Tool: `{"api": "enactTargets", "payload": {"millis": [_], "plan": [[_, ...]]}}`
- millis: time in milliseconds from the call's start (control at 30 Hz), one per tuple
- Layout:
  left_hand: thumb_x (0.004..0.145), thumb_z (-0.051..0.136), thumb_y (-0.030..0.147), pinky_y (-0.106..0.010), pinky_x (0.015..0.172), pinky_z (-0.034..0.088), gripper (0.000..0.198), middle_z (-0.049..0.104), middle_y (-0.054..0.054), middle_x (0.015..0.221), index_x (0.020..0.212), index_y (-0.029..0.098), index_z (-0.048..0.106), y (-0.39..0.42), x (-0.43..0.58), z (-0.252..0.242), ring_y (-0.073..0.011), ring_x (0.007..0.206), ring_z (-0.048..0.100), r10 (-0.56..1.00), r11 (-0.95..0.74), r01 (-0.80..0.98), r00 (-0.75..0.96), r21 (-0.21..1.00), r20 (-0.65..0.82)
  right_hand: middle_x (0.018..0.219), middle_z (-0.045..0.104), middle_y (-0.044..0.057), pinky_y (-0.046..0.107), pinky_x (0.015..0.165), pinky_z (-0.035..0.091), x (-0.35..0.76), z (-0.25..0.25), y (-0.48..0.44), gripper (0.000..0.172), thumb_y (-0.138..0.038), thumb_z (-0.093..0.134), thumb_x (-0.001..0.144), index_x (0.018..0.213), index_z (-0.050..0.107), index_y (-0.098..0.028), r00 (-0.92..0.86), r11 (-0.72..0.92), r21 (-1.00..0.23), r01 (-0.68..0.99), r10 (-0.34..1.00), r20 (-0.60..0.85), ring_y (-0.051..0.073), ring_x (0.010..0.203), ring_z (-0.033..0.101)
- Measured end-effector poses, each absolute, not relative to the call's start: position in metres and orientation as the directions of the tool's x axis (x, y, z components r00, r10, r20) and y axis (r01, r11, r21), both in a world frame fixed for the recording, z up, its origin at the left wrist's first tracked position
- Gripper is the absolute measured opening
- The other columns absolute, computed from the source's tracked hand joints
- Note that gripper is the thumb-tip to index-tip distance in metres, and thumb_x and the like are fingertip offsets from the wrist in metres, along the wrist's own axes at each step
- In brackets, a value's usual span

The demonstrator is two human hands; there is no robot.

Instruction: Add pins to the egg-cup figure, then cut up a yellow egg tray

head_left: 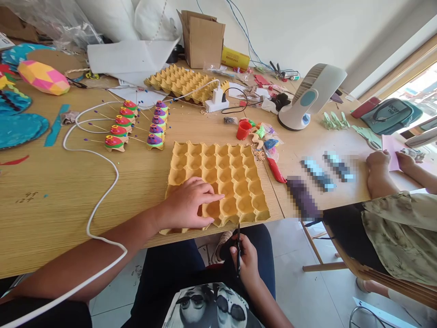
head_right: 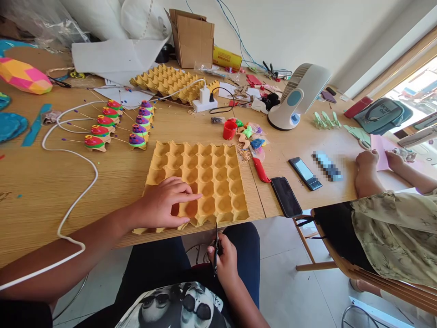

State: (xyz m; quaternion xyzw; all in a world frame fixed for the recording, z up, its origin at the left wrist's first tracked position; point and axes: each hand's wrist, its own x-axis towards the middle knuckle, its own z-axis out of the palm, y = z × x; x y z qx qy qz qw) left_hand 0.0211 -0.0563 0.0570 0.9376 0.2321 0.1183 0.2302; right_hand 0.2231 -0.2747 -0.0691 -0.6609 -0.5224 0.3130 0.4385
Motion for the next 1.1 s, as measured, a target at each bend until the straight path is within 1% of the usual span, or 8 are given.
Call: {"api": "enactTargets", "payload": {"millis": [133,233,333,433,600,733,933,1100], "plan": [[0.078,0.078,0.039,-0.047,0.111,0.035,0.055,0.065,-0.002,0.106,0.133,0.032,0.070,-0.057,0.021,0.057,-0.0242,0.106,0.058,0.493,-0.781,0.383,0.863,0.494,0.110,0.074,0.064,0.000,0.026,0.058,0.046,0.224,-0.060,-0.277,0.030,-0.049,0.056,0.097,0.099,0.064,-0.021,0.248,-0.062,-0.917,0.394,0.968,0.040,0.016,0.063,0.057],[0.079,0.077,0.040,-0.047,0.111,0.035,0.055,0.065,-0.003,0.108,0.133,0.032,0.070,-0.057,0.021,0.057,-0.0248,0.108,0.057,0.502,-0.774,0.395,0.859,0.495,0.099,0.073,0.064,0.000,0.025,0.056,0.045,0.227,-0.047,-0.282,0.029,-0.048,0.057,0.097,0.098,0.066,-0.021,0.232,-0.071,-0.921,0.384,0.972,0.022,0.015,0.062,0.056],[0.080,0.077,0.040,-0.047,0.110,0.036,0.056,0.066,-0.003,0.108,0.134,0.034,0.069,-0.057,0.021,0.057,-0.0252,0.108,0.056,0.498,-0.778,0.393,0.862,0.491,0.099,0.078,0.067,0.001,0.025,0.059,0.048,0.232,-0.039,-0.283,0.028,-0.047,0.058,0.097,0.100,0.067,-0.021,0.219,-0.076,-0.922,0.379,0.976,0.010,0.015,0.065,0.060],[0.080,0.077,0.040,-0.048,0.111,0.035,0.056,0.065,-0.003,0.107,0.135,0.034,0.069,-0.057,0.021,0.057,-0.0247,0.106,0.056,0.491,-0.786,0.384,0.864,0.484,0.112,0.083,0.069,0.002,0.026,0.063,0.050,0.233,-0.043,-0.279,0.028,-0.047,0.059,0.096,0.103,0.067,-0.021,0.227,-0.071,-0.923,0.379,0.974,0.018,0.016,0.069,0.062],[0.079,0.077,0.040,-0.048,0.111,0.035,0.055,0.065,-0.002,0.108,0.134,0.034,0.070,-0.057,0.021,0.056,-0.0244,0.105,0.057,0.491,-0.786,0.386,0.864,0.483,0.110,0.084,0.068,0.003,0.028,0.065,0.050,0.226,-0.058,-0.273,0.032,-0.049,0.056,0.097,0.107,0.065,-0.020,0.261,-0.060,-0.924,0.378,0.964,0.045,0.018,0.073,0.062],[0.079,0.078,0.041,-0.047,0.111,0.036,0.056,0.065,-0.003,0.109,0.133,0.032,0.070,-0.057,0.021,0.057,-0.0252,0.108,0.057,0.490,-0.786,0.387,0.865,0.482,0.105,0.081,0.067,0.002,0.026,0.062,0.048,0.225,-0.059,-0.272,0.030,-0.048,0.056,0.098,0.106,0.064,-0.020,0.250,-0.056,-0.926,0.373,0.967,0.042,0.017,0.070,0.061],[0.079,0.077,0.041,-0.048,0.113,0.033,0.055,0.065,-0.003,0.109,0.132,0.031,0.070,-0.058,0.022,0.057,-0.0245,0.108,0.058,0.495,-0.776,0.390,0.864,0.495,0.095,0.073,0.063,-0.001,0.025,0.057,0.045,0.228,-0.058,-0.269,0.028,-0.048,0.054,0.099,0.100,0.062,-0.022,0.218,-0.041,-0.924,0.380,0.975,0.047,0.015,0.063,0.057],[0.078,0.078,0.040,-0.048,0.114,0.033,0.054,0.065,-0.003,0.107,0.131,0.031,0.071,-0.058,0.022,0.057,-0.0241,0.107,0.058,0.494,-0.781,0.388,0.863,0.490,0.104,0.070,0.057,-0.003,0.025,0.055,0.041,0.225,-0.062,-0.268,0.028,-0.048,0.051,0.100,0.100,0.060,-0.022,0.215,-0.023,-0.915,0.402,0.974,0.070,0.014,0.059,0.051]]}}
